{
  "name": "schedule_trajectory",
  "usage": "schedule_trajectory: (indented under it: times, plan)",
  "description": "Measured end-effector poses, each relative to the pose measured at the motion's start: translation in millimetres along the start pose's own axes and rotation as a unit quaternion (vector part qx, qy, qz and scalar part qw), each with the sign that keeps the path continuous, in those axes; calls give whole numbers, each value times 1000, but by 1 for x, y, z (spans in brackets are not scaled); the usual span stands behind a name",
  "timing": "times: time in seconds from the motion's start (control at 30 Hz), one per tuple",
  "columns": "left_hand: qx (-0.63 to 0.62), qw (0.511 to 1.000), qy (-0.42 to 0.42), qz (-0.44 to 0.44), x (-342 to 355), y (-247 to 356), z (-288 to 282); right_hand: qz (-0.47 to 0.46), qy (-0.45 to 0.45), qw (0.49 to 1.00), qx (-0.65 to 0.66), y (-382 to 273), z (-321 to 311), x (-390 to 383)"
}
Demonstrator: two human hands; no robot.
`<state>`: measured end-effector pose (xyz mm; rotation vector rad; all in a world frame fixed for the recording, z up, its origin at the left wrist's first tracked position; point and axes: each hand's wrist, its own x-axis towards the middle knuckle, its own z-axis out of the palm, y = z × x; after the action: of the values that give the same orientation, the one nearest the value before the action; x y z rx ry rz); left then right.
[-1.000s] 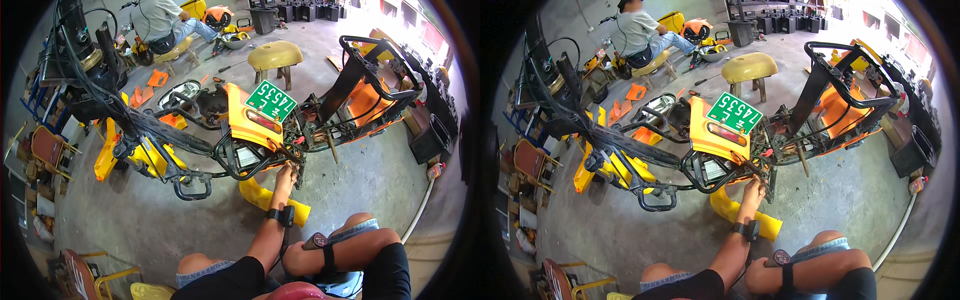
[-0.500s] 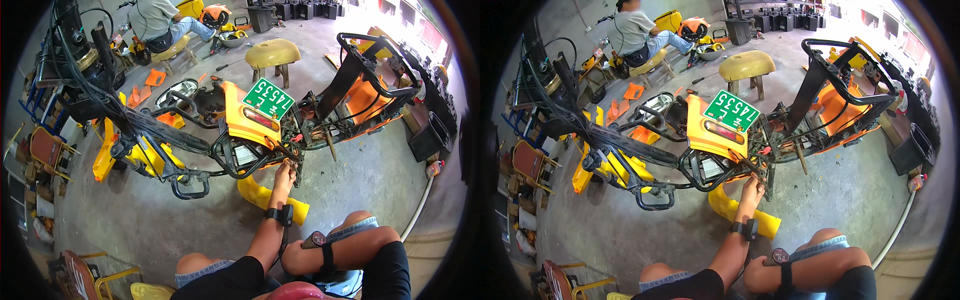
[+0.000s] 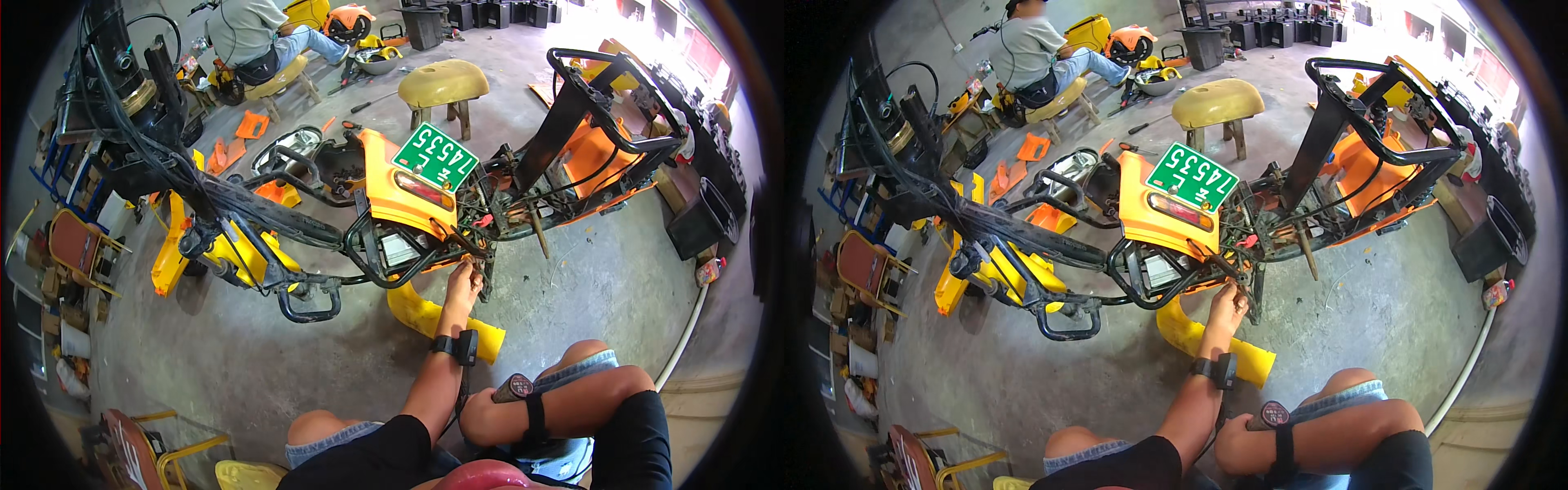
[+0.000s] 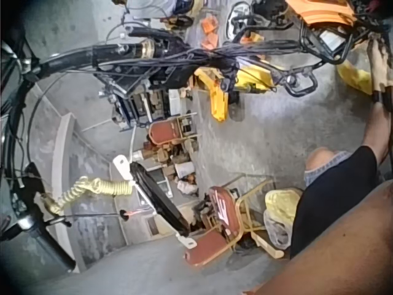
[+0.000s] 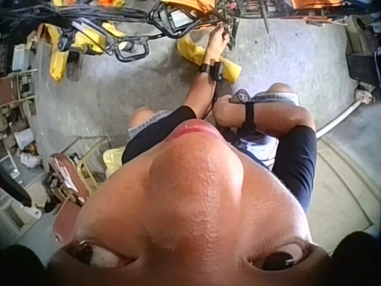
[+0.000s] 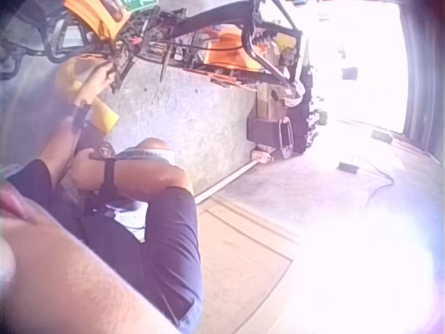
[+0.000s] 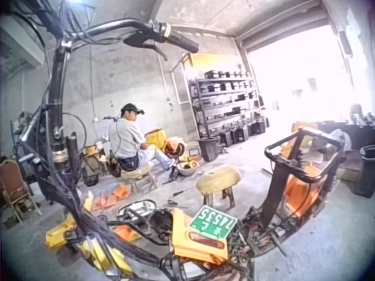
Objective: Using a drill and manual assembly to repair or reassemble parts of a motorcycle or scooter frame.
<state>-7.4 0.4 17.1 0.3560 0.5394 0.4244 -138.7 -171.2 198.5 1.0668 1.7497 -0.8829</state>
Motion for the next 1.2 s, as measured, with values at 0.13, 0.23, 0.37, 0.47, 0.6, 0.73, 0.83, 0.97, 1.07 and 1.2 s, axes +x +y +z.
schedule_trajectory:
  times: [0.13,0.23,0.37,0.47,0.6,0.73,0.83,0.97,1.07,1.2]
  plan:
    - [32,999,11,19,2,1,-3,-1,-10,1000,2,0,-5,-1]
    - [49,998,20,25,2,-1,-2,1,-13,1000,-2,-1,0,5]
    - [13,1000,7,28,4,-3,-9,-1,-3,1000,-9,-1,-1,4]
    - [-11,1000,-19,3,6,-1,-11,2,-2,1000,4,-1,-1,3]
    - [-14,1000,-6,-5,7,2,-14,-1,-8,1000,5,-2,-2,2]
    - [16,1000,16,22,5,1,-7,-2,13,1000,-5,-2,4,7]
    - [10,1000,7,11,4,0,-7,-3,26,1000,6,-1,5,5]
    - [-34,999,-22,-19,9,4,-19,-5,46,999,6,-4,6,5]
    - [13,1000,1,9,9,0,-15,-5,37,999,0,-2,7,5]
    - [30,999,17,21,9,0,-17,-3,14,1000,1,-2,0,3]
